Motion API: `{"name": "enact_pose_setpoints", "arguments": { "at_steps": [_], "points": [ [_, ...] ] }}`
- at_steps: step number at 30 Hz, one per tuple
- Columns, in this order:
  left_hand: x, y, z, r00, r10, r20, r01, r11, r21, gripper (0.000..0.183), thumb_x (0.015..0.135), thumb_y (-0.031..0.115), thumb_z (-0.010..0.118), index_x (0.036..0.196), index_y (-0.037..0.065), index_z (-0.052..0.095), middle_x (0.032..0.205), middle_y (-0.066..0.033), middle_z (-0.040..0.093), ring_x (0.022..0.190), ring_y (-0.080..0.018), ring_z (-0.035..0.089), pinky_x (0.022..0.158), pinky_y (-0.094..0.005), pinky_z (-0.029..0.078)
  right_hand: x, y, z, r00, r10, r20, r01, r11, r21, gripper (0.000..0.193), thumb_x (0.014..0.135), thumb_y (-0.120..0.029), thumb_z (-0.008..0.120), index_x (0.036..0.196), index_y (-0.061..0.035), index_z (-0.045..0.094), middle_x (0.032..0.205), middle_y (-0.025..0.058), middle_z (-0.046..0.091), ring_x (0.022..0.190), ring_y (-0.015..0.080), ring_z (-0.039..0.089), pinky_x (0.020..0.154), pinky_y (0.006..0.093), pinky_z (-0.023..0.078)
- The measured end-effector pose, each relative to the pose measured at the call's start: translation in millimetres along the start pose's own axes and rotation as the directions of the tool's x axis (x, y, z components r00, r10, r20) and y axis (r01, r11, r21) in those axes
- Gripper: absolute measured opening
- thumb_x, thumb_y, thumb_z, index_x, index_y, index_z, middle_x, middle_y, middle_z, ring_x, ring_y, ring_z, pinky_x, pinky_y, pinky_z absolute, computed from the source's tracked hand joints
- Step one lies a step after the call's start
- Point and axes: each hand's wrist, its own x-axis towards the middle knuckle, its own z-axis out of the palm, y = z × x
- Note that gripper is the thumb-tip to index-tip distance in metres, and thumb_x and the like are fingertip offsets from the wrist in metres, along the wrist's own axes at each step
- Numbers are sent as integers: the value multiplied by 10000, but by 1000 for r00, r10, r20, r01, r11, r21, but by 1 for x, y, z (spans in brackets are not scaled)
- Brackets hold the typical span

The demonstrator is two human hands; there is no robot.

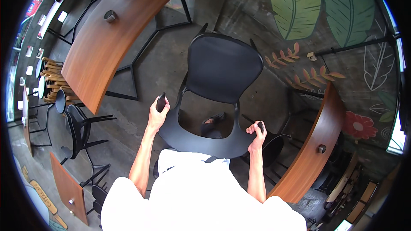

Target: Moving and stacking stools and chairs in a dining area.

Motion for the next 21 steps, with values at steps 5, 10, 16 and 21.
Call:
{"name": "enact_pose_setpoints", "arguments": {
  "at_steps": [5, 10, 16, 21],
  "points": [
    [-19, 14, -89, 993, 114, 43, -112, 992, -56, 71, 888, 45, 589, 949, 50, 553, 805, 5, 542, 736, -78, 511, 697, -240, 426, -75, 30, 57, 984, -175, -18, 174, 983, -50, 105, 898, -106, 558, 846, -50, 487, 675, 25, 428, 627, 136, 412, 643, 320, 422],
    [-51, 27, -148, 978, 172, 119, -144, 966, -216, 90, 876, 90, 585, 889, 45, 509, 792, 7, 520, 739, -72, 493, 688, -231, 411, -137, 43, 88, 950, -312, -26, 309, 947, -87, 96, 874, -91, 552, 818, -44, 489, 680, 41, 448, 628, 148, 424, 652, 336, 439],
    [-105, 30, -194, 953, 287, 99, -257, 936, -241, 104, 866, 102, 588, 876, 44, 502, 775, 3, 513, 727, -65, 482, 666, -223, 396, -200, 44, 104, 894, -448, 19, 448, 891, -71, 64, 861, -70, 540, 838, -30, 495, 691, 51, 462, 643, 154, 442, 678, 332, 451],
    [-168, 23, -222, 915, 404, -5, -389, 878, -278, 97, 866, 107, 590, 856, 47, 515, 752, -1, 523, 696, -65, 472, 630, -228, 388, -270, 48, 106, 813, -580, 47, 582, 812, -53, 30, 861, -48, 523, 856, -25, 504, 705, 47, 468, 663, 158, 450, 700, 342, 455]
  ]
}}
